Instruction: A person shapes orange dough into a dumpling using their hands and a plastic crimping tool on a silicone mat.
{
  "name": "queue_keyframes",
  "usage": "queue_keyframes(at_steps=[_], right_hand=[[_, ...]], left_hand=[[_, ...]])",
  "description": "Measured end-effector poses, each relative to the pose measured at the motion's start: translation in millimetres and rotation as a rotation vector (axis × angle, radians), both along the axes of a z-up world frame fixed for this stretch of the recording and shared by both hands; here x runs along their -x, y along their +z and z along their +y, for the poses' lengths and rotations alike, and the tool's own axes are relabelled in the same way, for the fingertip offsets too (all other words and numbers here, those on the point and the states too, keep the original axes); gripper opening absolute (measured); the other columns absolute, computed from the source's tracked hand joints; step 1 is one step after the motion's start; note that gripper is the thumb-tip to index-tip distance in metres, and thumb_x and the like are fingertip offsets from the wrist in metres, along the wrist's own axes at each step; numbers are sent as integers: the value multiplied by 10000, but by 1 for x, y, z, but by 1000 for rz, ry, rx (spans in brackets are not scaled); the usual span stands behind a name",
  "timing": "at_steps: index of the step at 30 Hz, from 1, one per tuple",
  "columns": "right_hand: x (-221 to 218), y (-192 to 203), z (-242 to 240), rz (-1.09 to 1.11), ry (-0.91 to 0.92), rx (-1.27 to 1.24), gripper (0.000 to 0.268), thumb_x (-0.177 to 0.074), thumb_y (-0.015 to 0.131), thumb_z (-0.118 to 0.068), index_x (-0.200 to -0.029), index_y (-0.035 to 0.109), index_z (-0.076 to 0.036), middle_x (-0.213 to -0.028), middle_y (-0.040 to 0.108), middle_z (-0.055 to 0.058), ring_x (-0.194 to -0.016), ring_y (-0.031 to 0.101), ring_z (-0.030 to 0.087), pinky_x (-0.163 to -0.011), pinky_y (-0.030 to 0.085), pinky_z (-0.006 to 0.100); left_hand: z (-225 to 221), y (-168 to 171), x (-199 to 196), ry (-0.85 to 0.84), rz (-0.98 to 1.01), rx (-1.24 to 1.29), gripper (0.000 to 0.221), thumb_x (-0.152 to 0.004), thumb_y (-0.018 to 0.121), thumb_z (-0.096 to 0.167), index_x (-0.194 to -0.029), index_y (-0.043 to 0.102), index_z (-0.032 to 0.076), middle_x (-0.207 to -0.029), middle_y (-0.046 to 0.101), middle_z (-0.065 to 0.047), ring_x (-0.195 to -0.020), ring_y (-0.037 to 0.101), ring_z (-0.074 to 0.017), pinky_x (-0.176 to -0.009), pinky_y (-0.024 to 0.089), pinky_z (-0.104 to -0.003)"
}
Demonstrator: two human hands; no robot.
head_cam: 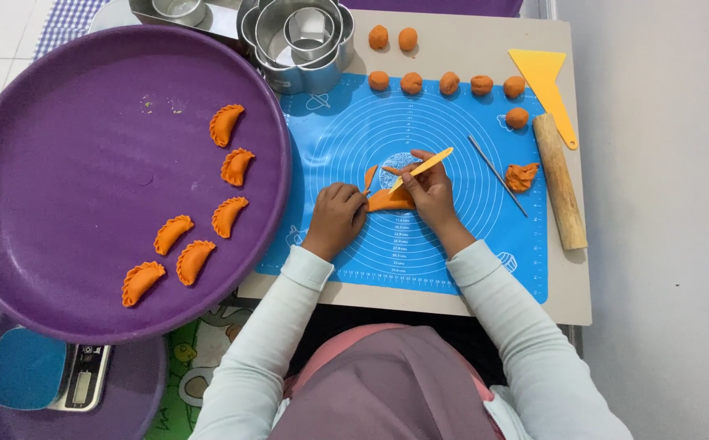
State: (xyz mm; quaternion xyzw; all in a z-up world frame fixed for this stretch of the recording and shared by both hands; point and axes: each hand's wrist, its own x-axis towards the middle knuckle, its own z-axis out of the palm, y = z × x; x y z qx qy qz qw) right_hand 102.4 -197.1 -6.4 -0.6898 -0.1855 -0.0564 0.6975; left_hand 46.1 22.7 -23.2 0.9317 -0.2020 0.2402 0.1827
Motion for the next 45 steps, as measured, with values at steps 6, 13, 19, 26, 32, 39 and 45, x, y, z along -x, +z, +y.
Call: queue_keyframes(at_steps=[6, 13, 19, 26, 32, 39, 45], right_hand=[[1, 5, 0, -20, -8, 43, 379, -1034, 665, -113, -1369, 494, -73, -1034, 709, 114, -963, 696, 180, -864, 605, 319], [0, 4, 1, -23, -11, 48, 351, -1030, 654, -78, -1349, 505, -76, -1036, 667, 114, -938, 693, 193, -845, 614, 324], [1, 2, 3, -25, -13, 34, 362, -1037, 657, -99, -1359, 496, -64, -1035, 654, 100, -933, 688, 174, -843, 618, 312], [0, 1, 4, -34, -32, 45, 364, -1029, 665, -91, -1356, 509, -54, -1027, 666, 97, -917, 686, 158, -824, 620, 298], [-2, -3, 3, -32, -43, 57, 383, -1023, 677, -86, -1369, 517, -52, -1022, 678, 108, -918, 694, 172, -806, 628, 301], [-7, -2, 5, 8, -84, 22, 513, -1030, 694, -113, -1463, 437, -15, -1055, 691, 86, -981, 691, 153, -839, 643, 279], [-1, 32, 24, -13, 63, 67, 586, -966, 760, -38, -1457, 439, -47, -1056, 717, 147, -997, 725, 259, -844, 642, 394]], left_hand=[[0, 0, 0, 2, 6, -12, 110, -838, 749, 149, -893, 664, 192, -943, 616, 12, -1059, 606, -218, -910, 499, -398], [2, 20, 9, -1, 40, -70, 67, -841, 730, 162, -890, 709, 201, -980, 637, -2, -1069, 582, -226, -904, 471, -418], [2, 13, 14, 19, 61, -110, 110, -839, 748, 201, -948, 752, 206, -1025, 662, -23, -1091, 574, -248, -914, 467, -446], [0, 5, 14, 22, -2, -29, 84, -858, 743, 178, -939, 732, 199, -1001, 643, -1, -1070, 592, -230, -887, 479, -403], [0, -2, 13, 20, -29, -8, 106, -849, 749, 177, -951, 724, 192, -996, 636, -1, -1059, 600, -233, -880, 479, -402], [0, 1, 13, 28, -54, 22, 105, -832, 759, 167, -934, 745, 189, -984, 645, 2, -1030, 611, -230, -878, 474, -406], [4, -1, 14, 51, 43, 51, 188, -852, 740, 238, -1039, 736, 234, -1027, 651, 19, -1086, 601, -223, -931, 458, -417]])
